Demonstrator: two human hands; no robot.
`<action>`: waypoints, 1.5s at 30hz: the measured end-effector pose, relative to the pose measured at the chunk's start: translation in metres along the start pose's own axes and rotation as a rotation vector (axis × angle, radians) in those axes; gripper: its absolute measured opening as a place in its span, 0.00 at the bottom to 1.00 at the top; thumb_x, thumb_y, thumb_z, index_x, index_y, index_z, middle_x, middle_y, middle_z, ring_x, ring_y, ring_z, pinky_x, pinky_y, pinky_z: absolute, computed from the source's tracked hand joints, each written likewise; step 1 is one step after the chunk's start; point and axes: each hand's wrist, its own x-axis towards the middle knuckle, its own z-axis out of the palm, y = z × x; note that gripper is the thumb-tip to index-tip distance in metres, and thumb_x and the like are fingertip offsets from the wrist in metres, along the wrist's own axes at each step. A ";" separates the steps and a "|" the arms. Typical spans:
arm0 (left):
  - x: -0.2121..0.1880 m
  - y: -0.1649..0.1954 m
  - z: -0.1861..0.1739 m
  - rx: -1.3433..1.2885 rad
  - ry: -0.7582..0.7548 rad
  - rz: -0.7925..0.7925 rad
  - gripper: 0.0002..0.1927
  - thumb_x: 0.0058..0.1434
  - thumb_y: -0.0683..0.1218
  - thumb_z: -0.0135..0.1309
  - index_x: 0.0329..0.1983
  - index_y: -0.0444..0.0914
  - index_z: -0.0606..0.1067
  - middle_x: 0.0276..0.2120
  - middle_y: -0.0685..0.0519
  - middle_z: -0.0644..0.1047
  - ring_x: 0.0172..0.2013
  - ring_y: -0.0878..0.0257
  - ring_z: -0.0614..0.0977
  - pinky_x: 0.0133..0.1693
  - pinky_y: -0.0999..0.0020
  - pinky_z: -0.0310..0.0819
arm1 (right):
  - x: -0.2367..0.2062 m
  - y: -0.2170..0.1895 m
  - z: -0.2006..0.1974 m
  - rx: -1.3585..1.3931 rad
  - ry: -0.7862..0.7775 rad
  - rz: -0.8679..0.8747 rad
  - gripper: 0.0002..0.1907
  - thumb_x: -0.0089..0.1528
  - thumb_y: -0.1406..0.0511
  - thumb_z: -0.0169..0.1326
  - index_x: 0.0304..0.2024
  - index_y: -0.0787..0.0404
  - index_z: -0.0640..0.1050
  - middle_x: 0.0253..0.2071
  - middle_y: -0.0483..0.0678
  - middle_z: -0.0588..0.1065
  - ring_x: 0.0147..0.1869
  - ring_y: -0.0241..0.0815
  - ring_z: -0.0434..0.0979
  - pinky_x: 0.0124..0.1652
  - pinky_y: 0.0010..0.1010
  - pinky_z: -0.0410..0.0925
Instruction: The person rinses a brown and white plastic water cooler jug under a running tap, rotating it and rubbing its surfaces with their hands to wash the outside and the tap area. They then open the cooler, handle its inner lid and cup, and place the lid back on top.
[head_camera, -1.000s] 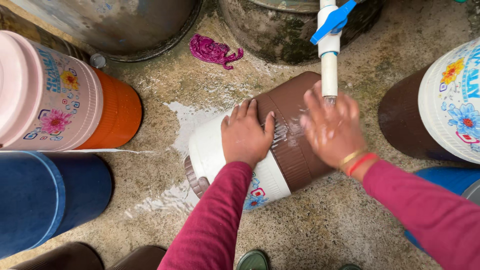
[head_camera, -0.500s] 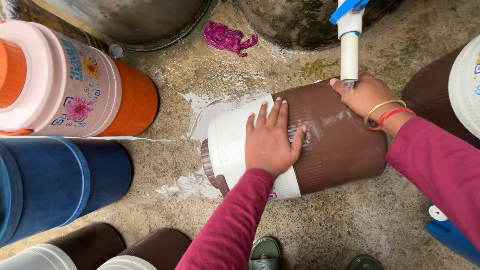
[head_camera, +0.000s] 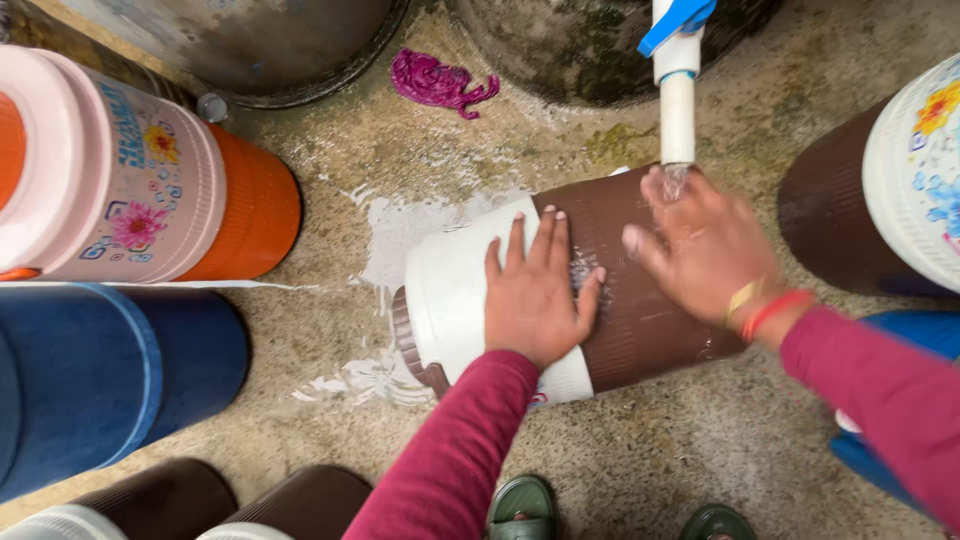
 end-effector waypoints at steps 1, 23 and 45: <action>-0.007 0.002 0.000 -0.012 -0.011 -0.004 0.38 0.67 0.63 0.40 0.71 0.33 0.64 0.70 0.44 0.66 0.70 0.41 0.62 0.66 0.39 0.49 | 0.028 0.005 -0.007 0.103 -0.019 0.020 0.36 0.69 0.45 0.40 0.71 0.61 0.67 0.65 0.60 0.70 0.71 0.57 0.67 0.67 0.49 0.59; -0.001 -0.003 -0.005 -0.093 -0.005 0.110 0.28 0.69 0.53 0.42 0.70 0.38 0.67 0.69 0.49 0.69 0.70 0.45 0.65 0.68 0.45 0.53 | 0.038 -0.010 -0.008 -0.015 -0.173 0.272 0.27 0.74 0.47 0.33 0.63 0.51 0.75 0.67 0.51 0.72 0.77 0.53 0.61 0.74 0.64 0.41; 0.047 -0.018 0.007 -0.141 -0.033 -0.001 0.26 0.68 0.56 0.42 0.65 0.39 0.72 0.65 0.50 0.73 0.66 0.47 0.70 0.65 0.48 0.57 | 0.029 -0.030 0.002 -0.091 0.192 0.039 0.31 0.73 0.46 0.39 0.67 0.59 0.72 0.68 0.54 0.70 0.69 0.51 0.64 0.69 0.58 0.49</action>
